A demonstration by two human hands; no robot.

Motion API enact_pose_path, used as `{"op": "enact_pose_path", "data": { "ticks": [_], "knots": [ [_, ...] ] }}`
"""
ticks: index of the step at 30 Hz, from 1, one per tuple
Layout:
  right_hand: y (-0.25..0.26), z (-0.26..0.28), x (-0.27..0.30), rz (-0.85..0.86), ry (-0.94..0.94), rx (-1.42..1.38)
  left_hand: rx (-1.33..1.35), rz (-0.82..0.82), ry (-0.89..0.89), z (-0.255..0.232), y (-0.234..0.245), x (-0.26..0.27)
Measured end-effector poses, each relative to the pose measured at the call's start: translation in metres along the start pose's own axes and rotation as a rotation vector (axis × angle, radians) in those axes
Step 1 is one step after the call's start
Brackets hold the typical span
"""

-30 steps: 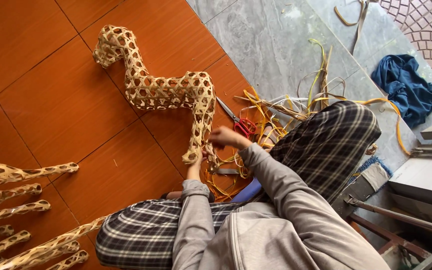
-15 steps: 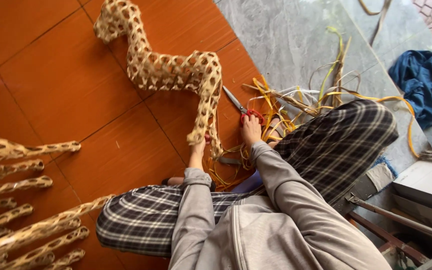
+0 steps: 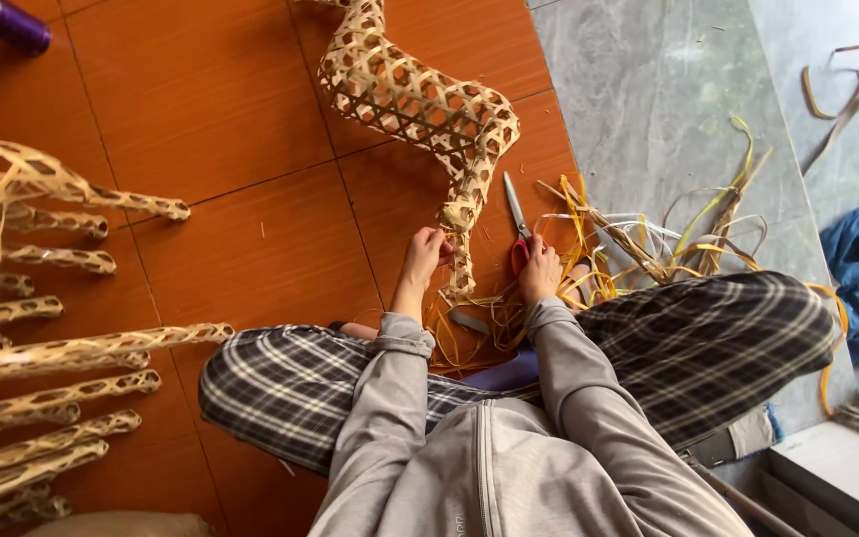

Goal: Weaving bamboo strips to assemble and trim giraffe-shaped sculptures.

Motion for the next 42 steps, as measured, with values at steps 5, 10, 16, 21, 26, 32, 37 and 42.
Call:
{"op": "enact_pose_path", "data": {
  "ticks": [5,10,16,21,26,32,37,42],
  "knots": [
    [0.039,0.048,-0.016,0.220,-0.055,-0.198,-0.024,-0.030,-0.008,-0.012,0.004,-0.003],
    [0.057,0.070,-0.002,0.650,-0.311,-0.897,0.018,-0.048,-0.076,0.000,0.015,-0.017],
    [0.205,0.148,0.083,0.689,-0.108,-1.234,0.031,-0.063,-0.089,-0.017,0.011,-0.008],
    [0.207,0.161,0.136,1.053,-0.038,-1.272,0.071,-0.044,-0.080,-0.030,0.003,0.004],
    [0.169,0.155,0.127,1.202,-0.218,-1.374,-0.105,-0.100,-0.167,-0.011,0.011,-0.011],
    [0.098,0.141,0.081,1.314,-0.383,-1.453,-0.298,-0.085,-0.225,0.014,0.009,-0.030],
    [0.083,0.149,0.072,1.363,-0.337,-1.446,-0.261,0.009,-0.176,0.002,0.014,-0.019],
    [0.088,0.150,0.075,1.292,-0.281,-1.371,-0.326,-0.005,-0.133,0.026,0.020,-0.025]
  ]
}}
Point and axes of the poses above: each hand's wrist, its own x-axis away from the middle knuckle, its own y-axis out of the back of the hand, z = x × y, the point moved 7 cm from there along -x, towards the middle knuckle, and after that the axes turned 1 degree about -x, right-handed, at the moved point
